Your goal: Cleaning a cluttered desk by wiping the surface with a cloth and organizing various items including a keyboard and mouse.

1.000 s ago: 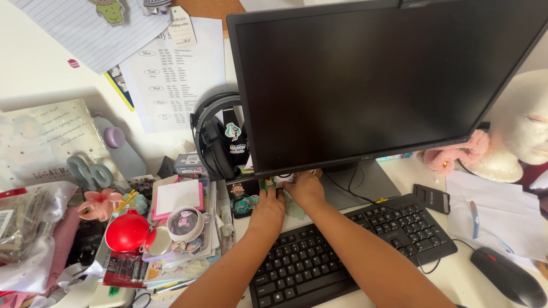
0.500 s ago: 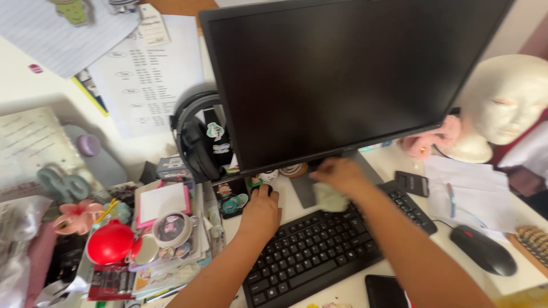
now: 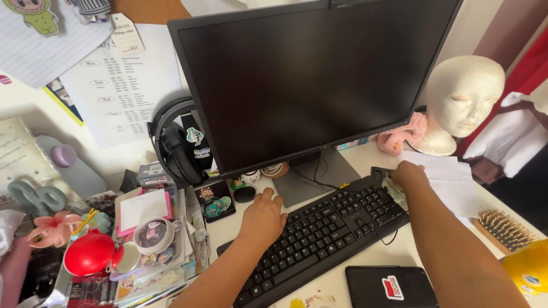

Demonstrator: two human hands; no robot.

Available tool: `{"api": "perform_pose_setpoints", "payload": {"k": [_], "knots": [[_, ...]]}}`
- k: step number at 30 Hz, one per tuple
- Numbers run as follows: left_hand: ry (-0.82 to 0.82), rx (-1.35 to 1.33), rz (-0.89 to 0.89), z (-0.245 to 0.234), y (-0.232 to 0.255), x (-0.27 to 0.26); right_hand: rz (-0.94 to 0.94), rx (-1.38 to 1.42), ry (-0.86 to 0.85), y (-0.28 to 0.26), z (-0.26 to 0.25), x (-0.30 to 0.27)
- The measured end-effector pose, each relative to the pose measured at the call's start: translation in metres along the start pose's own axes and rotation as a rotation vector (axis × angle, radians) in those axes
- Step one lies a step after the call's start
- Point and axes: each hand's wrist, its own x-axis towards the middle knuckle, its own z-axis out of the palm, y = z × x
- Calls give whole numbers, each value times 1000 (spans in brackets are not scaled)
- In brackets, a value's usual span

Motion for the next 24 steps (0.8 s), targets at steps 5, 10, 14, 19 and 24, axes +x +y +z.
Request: {"api": "perform_pose_setpoints", "payload": {"k": [5, 10, 14, 19, 24], "knots": [[37, -43, -11, 3, 5, 3, 28, 61, 72, 25, 36, 38], [33, -183, -20, -19, 26, 5, 86, 86, 130, 6, 5, 12], [13, -580, -64, -42, 48, 16, 7, 160, 315, 7, -6, 24], [-156, -989, -183, -60, 83, 34, -416, 328, 222, -36, -54, -64], [-424, -2149, -437, -28, 123, 56, -564, 549, -69, -95, -65, -152]]}}
